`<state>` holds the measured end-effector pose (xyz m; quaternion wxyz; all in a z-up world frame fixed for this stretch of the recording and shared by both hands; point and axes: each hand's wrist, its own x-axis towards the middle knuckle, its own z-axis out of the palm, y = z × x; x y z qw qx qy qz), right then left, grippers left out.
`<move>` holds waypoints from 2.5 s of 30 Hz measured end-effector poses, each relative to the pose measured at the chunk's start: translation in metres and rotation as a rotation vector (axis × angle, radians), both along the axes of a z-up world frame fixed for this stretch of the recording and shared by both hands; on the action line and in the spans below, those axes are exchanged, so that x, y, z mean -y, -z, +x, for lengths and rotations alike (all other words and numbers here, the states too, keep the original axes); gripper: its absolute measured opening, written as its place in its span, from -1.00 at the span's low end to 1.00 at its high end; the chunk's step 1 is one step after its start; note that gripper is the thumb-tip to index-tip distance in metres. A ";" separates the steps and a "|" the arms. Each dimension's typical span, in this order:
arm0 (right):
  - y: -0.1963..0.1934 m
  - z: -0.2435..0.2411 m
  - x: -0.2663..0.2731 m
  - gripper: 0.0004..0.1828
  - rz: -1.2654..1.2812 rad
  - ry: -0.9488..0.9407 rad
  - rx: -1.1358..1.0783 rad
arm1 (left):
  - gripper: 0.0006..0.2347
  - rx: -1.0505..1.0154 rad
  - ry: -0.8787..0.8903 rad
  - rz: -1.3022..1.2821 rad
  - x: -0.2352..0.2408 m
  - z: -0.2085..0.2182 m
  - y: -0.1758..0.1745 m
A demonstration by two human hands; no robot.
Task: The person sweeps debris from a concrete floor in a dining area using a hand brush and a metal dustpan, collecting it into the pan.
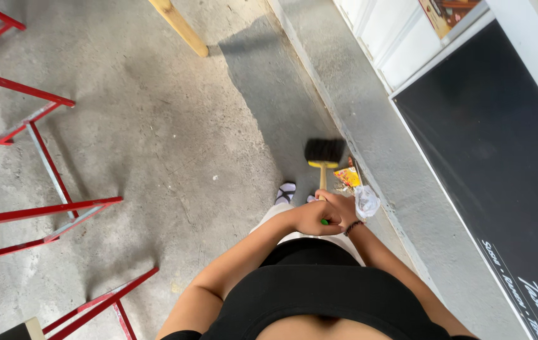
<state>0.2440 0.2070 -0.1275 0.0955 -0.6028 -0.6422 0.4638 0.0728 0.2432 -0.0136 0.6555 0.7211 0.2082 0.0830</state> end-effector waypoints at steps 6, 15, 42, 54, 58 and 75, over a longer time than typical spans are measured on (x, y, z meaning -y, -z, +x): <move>-0.036 -0.021 -0.028 -0.75 0.126 -0.062 0.046 | -0.81 0.169 -0.144 -0.021 -0.040 -0.031 -0.046; -0.108 -0.062 -0.059 -0.71 0.341 -0.031 -0.049 | -0.74 0.199 -0.206 0.118 -0.053 -0.073 -0.128; -0.026 -0.047 -0.048 -0.72 0.122 0.083 0.129 | -0.82 -0.002 -0.113 0.120 -0.050 -0.062 -0.057; -0.072 -0.086 -0.064 -0.74 0.460 0.082 0.191 | -0.70 0.208 -0.082 0.296 -0.081 -0.104 -0.154; -0.087 -0.094 -0.057 -0.77 0.569 0.087 0.152 | -0.72 0.278 -0.035 0.338 -0.088 -0.107 -0.165; -0.098 -0.112 0.051 -0.89 0.228 0.809 0.186 | -0.55 0.321 0.840 -0.411 -0.122 -0.024 -0.142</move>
